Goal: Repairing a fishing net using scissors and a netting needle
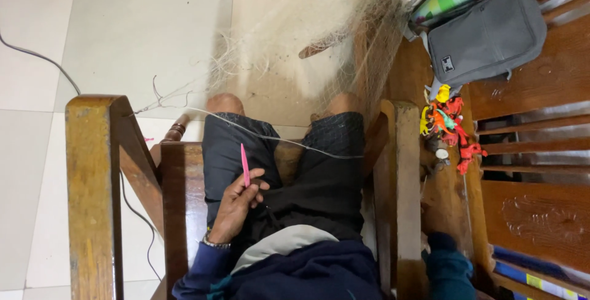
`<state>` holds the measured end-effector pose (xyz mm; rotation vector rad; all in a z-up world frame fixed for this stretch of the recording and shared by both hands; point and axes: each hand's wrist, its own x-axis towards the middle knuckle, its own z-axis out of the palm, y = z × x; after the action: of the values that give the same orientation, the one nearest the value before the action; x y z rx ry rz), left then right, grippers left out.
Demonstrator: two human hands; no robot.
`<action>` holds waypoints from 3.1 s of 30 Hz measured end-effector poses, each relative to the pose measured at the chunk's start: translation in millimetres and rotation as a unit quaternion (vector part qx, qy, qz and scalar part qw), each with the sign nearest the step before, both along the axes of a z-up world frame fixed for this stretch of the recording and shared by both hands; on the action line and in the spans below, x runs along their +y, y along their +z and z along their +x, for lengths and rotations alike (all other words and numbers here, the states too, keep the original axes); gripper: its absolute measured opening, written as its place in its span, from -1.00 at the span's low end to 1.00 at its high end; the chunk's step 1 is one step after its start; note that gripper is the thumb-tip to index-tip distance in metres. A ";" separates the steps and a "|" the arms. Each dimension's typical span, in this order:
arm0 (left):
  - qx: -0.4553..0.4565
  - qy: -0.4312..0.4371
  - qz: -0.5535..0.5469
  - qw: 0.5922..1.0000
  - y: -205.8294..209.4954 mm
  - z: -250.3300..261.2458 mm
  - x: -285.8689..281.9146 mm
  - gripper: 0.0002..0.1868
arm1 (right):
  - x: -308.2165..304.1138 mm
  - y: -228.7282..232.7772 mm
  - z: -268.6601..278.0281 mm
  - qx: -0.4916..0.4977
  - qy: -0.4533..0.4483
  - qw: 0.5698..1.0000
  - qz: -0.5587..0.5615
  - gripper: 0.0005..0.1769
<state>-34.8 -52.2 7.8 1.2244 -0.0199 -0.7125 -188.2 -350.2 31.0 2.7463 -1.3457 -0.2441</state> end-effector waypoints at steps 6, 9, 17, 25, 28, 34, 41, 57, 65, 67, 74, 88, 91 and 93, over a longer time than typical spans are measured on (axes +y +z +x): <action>-0.005 -0.008 0.003 1.000 -4.4 -0.2 1.9 -0.65 | -2.7 27.3 -0.6 0.028 -0.084 0.993 0.078 -0.46; 0.010 0.001 -0.003 1.000 -2.9 -1.8 1.7 -0.67 | -33.9 12.2 -34.3 0.042 -0.117 0.985 0.119 -0.40; 0.006 -0.033 0.010 0.999 39.4 1.9 -7.1 -0.63 | -235.3 -117.1 -199.1 0.121 0.021 0.988 -0.089 -0.19; -0.069 -0.159 -0.081 0.982 65.2 -4.5 -42.1 -0.66 | 23.9 153.6 32.3 -0.507 0.101 0.785 0.341 -0.60; -0.093 -0.197 -0.107 0.970 77.1 -4.8 -54.4 -0.72 | 79.3 139.2 84.4 -0.376 0.275 0.726 0.507 -0.43; -0.146 -0.196 -0.084 0.966 63.1 8.1 -42.4 -0.60 | 115.8 120.4 122.2 -0.341 0.208 0.726 0.559 -0.70; 0.028 0.155 0.013 0.987 7.9 58.0 -24.7 -0.71 | 67.5 70.7 143.3 -0.421 0.153 0.767 0.460 -0.86; 0.178 0.213 -0.125 0.952 1.1 37.7 -43.3 -0.91 | 85.3 32.1 126.1 -0.254 0.242 0.808 0.474 -0.97; 0.236 0.232 -0.168 0.929 12.9 7.8 -37.4 -0.94 | 95.0 48.0 101.1 -0.225 0.260 0.795 0.500 -0.84; 0.231 0.238 -0.191 0.924 15.6 4.6 -36.5 -0.94 | 97.4 52.6 98.0 -0.237 0.260 0.794 0.496 -0.82; 0.183 0.212 -0.206 0.938 20.0 -11.1 -37.5 -0.82 | 106.7 60.2 81.3 -0.271 0.284 0.801 0.452 -0.87; 0.162 0.208 -0.234 0.936 34.8 -8.1 -35.3 -0.69 | 107.5 57.7 84.7 -0.303 0.297 0.787 0.448 -0.94; 0.147 0.205 -0.221 0.942 34.4 -8.7 -35.6 -0.61 | 107.9 58.3 85.6 -0.297 0.303 0.787 0.447 -0.95; 0.144 0.204 -0.197 0.948 24.7 -9.4 -39.9 -0.59 | 107.2 58.0 85.0 -0.297 0.307 0.792 0.437 -0.95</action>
<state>-44.2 -92.1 32.5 0.7007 0.3122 -0.4844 -103.2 -243.1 89.0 4.1071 -0.2272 0.1064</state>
